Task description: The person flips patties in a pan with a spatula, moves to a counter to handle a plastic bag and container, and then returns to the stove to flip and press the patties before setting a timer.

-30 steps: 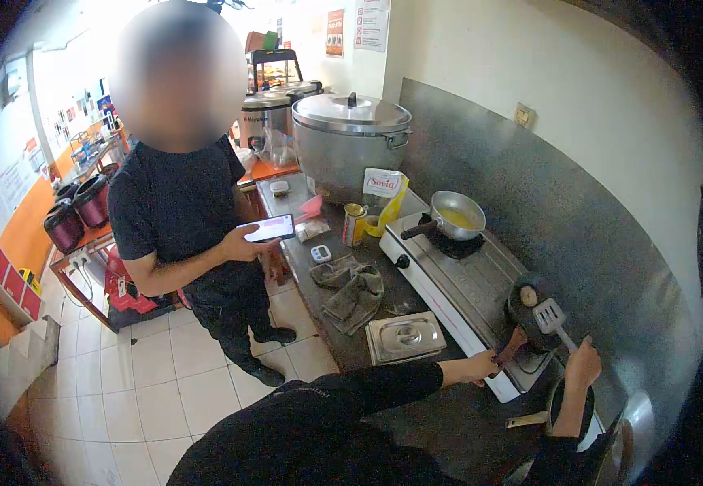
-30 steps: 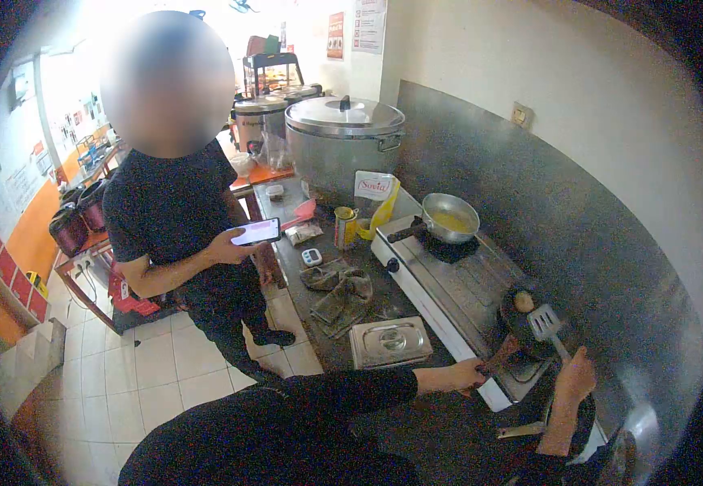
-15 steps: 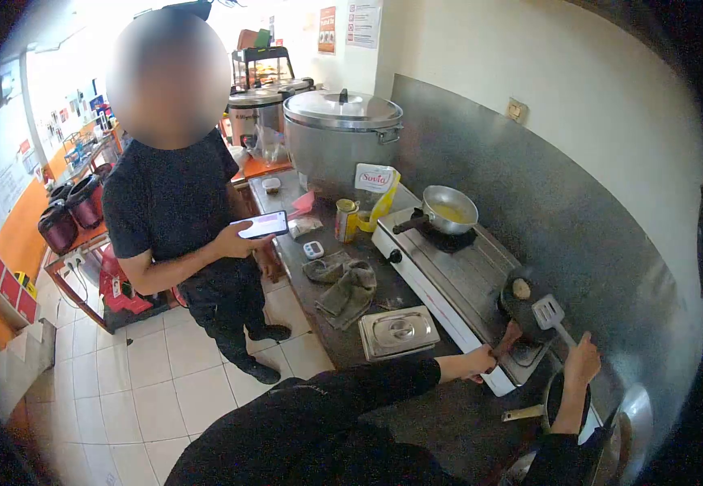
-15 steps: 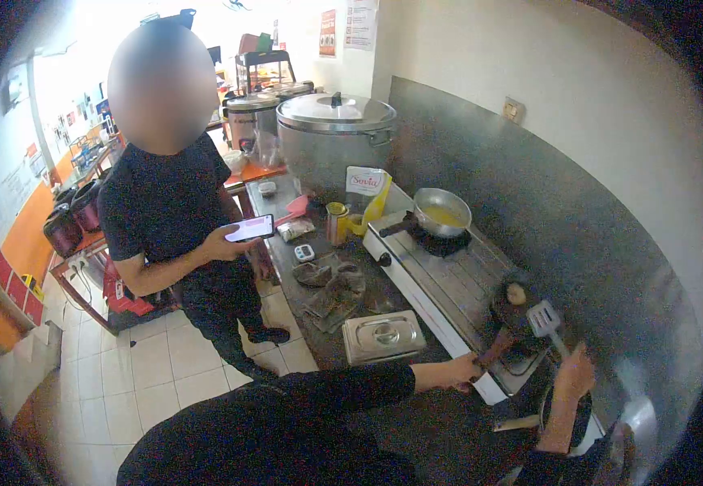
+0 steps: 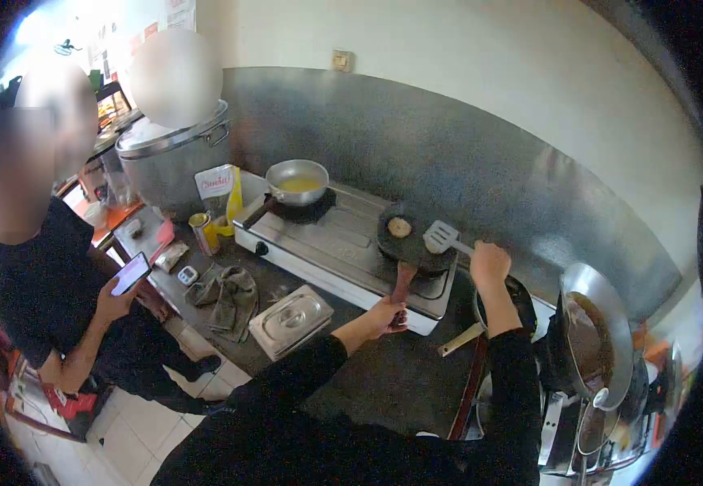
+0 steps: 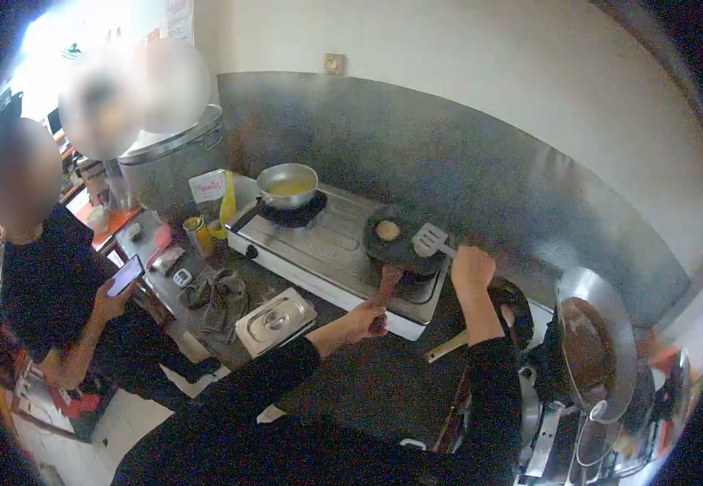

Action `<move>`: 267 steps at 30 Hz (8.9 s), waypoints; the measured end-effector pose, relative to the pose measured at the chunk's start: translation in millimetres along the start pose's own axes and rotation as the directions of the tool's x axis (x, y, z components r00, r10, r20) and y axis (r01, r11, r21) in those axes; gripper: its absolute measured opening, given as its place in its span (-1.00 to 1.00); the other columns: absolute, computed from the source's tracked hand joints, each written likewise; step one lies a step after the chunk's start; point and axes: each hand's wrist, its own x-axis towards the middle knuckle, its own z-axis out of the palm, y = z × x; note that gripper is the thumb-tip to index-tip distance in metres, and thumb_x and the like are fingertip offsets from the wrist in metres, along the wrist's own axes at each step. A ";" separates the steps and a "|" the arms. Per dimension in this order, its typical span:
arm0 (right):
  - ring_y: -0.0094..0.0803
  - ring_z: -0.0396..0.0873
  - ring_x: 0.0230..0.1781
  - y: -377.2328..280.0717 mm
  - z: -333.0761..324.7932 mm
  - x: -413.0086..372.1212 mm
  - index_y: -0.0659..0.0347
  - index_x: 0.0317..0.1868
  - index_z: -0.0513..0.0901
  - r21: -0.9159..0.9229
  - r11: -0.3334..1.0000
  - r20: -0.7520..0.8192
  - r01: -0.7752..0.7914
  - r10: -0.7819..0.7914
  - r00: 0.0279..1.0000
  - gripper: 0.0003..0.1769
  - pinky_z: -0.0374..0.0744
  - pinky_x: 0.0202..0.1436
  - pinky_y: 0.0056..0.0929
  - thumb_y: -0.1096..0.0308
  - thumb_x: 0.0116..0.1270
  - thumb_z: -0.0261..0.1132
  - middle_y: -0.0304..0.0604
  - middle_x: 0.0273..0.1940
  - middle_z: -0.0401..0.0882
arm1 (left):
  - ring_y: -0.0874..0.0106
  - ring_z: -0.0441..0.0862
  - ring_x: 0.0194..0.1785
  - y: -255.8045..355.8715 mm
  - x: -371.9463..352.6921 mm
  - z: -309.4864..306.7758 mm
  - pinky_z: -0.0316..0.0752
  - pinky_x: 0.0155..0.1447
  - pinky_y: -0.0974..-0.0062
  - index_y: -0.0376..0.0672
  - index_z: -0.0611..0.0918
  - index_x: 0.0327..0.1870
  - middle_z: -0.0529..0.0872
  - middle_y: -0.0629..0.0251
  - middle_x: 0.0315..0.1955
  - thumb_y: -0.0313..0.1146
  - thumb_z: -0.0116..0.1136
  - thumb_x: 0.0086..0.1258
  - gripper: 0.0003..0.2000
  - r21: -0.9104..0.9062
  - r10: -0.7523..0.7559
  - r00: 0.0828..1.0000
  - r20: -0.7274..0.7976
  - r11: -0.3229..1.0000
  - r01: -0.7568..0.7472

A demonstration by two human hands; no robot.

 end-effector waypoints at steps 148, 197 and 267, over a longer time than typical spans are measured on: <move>-0.28 0.52 -0.38 101.7 25.1 37.1 0.13 -0.49 0.54 0.491 0.870 0.159 0.050 -0.146 0.976 -0.75 0.44 -0.29 -0.34 0.16 -0.10 0.31 -0.18 -0.45 0.55 | 0.54 0.32 -0.64 6.1 -1.9 -2.6 0.33 -0.56 0.54 -0.03 0.26 -0.35 0.36 0.41 -0.66 -0.32 -0.09 0.28 -0.89 0.174 -0.004 0.996 0.093 0.985 -0.012; -0.13 0.54 -0.50 4.3 -16.9 -28.4 0.19 -0.44 0.48 0.002 0.995 -0.117 0.099 -0.098 0.988 -0.84 0.46 -0.48 -0.21 0.28 0.02 0.16 -0.04 -0.57 0.52 | 0.54 0.36 -0.59 -1.2 6.5 -2.2 0.37 -0.55 0.53 -0.10 0.25 -0.33 0.40 0.36 -0.60 -0.31 -0.12 0.30 -0.87 0.198 0.005 1.000 -0.022 0.980 -0.001; -0.19 0.56 -0.29 -19.0 27.8 7.8 0.22 -0.42 0.60 -0.022 0.999 0.193 0.027 -0.022 0.981 -0.78 0.52 -0.29 -0.27 0.35 0.08 0.03 -0.04 -0.32 0.57 | 0.40 0.51 -0.22 -2.8 -12.1 -8.8 0.49 -0.16 0.28 -0.08 0.30 -0.16 0.49 0.30 -0.28 -0.28 -0.04 0.25 -0.79 -0.213 -0.129 0.985 0.114 0.965 0.151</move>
